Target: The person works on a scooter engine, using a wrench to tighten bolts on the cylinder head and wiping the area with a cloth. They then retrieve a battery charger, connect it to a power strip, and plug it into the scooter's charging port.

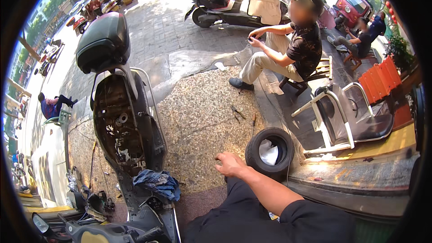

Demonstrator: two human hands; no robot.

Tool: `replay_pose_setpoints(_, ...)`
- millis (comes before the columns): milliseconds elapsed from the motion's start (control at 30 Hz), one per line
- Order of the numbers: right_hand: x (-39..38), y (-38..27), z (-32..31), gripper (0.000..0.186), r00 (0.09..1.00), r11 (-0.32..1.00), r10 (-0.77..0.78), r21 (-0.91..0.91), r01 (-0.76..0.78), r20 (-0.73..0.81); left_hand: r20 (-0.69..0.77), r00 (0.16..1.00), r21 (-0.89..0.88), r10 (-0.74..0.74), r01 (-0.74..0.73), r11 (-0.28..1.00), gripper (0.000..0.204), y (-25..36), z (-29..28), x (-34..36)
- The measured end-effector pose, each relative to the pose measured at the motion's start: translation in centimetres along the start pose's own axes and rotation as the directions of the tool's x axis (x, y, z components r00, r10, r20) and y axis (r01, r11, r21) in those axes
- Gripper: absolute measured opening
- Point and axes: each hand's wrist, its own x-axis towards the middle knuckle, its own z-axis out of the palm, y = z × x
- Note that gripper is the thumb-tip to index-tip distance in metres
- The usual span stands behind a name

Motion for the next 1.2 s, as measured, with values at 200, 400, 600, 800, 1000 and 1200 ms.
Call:
replay_pose_setpoints(200,9.9,-2.6,-11.1,0.041,0.976,0.978,-0.204,0.057,0.201,0.073,0.048,0.998,0.196,0.046,-0.054,0.979,0.018,7.5,5.7,-2.3)
replay_pose_setpoints(400,16.2,-4.6,-18.6,0.040,0.928,0.941,-0.337,0.048,0.334,0.161,0.085,0.978,0.298,0.191,-0.208,0.931,0.015,14.2,8.3,0.0)
replay_pose_setpoints(600,24.7,1.8,-25.0,0.044,0.975,0.983,-0.184,0.004,0.185,0.129,0.055,0.994,-0.054,-0.090,0.093,0.994,0.010,31.3,10.7,6.7)
replay_pose_setpoints(800,29.9,14.7,-31.2,0.043,0.914,0.913,0.405,0.045,-0.405,0.003,0.190,0.980,-0.182,-0.057,0.093,0.979,0.029,62.2,9.1,14.1)
replay_pose_setpoints(1000,32.0,20.5,-33.2,0.040,0.637,0.608,0.769,0.251,-0.754,0.050,0.192,0.840,-0.405,0.508,-0.404,0.821,0.032,97.8,4.1,15.2)
replay_pose_setpoints(1200,44.6,21.5,-34.8,0.039,0.583,0.480,0.789,0.396,-0.783,0.196,0.204,0.688,-0.317,0.697,-0.627,0.712,0.035,119.7,4.9,15.1)
